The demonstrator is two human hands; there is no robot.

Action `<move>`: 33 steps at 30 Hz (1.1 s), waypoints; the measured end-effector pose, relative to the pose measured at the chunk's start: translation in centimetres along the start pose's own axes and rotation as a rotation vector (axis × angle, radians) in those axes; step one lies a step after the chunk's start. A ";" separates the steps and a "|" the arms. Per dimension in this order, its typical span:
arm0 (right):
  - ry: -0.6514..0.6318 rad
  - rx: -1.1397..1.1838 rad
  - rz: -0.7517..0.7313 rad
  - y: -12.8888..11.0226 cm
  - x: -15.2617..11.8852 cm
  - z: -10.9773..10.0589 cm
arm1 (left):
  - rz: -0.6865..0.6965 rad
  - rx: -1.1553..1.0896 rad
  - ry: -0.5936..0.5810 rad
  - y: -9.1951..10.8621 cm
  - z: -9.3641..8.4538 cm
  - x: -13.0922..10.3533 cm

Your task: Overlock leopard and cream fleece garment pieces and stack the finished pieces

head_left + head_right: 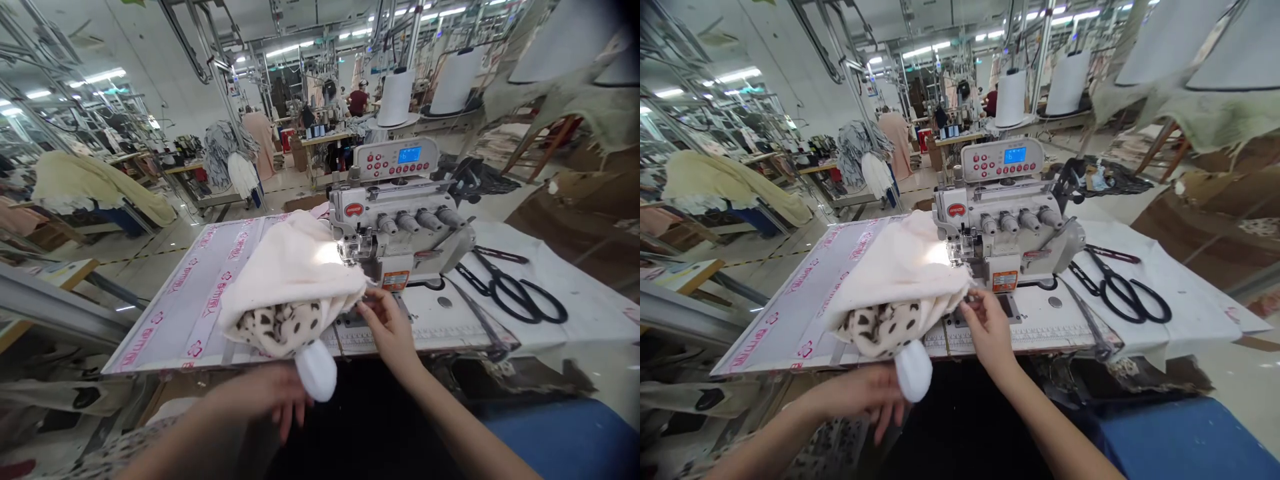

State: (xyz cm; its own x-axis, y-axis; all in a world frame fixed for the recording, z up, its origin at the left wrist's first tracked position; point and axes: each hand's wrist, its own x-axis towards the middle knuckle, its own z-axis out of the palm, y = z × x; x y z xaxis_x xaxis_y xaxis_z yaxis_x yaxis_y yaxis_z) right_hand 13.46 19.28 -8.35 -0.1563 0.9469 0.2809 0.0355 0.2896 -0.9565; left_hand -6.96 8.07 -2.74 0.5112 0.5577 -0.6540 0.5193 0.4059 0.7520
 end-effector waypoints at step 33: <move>-0.051 0.097 0.090 0.5 -6.5 0.2 | 0.642 1.474 1.008 2.8 -3.0 0.1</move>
State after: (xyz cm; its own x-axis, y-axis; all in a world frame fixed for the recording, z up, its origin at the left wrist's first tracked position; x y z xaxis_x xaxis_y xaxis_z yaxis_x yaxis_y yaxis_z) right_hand 14.29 13.20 -10.67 -0.2064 0.9596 0.1912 -0.0434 0.1862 -0.9815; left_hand -7.52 11.42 -0.48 0.5863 0.7294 0.3524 0.8079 -0.5584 -0.1883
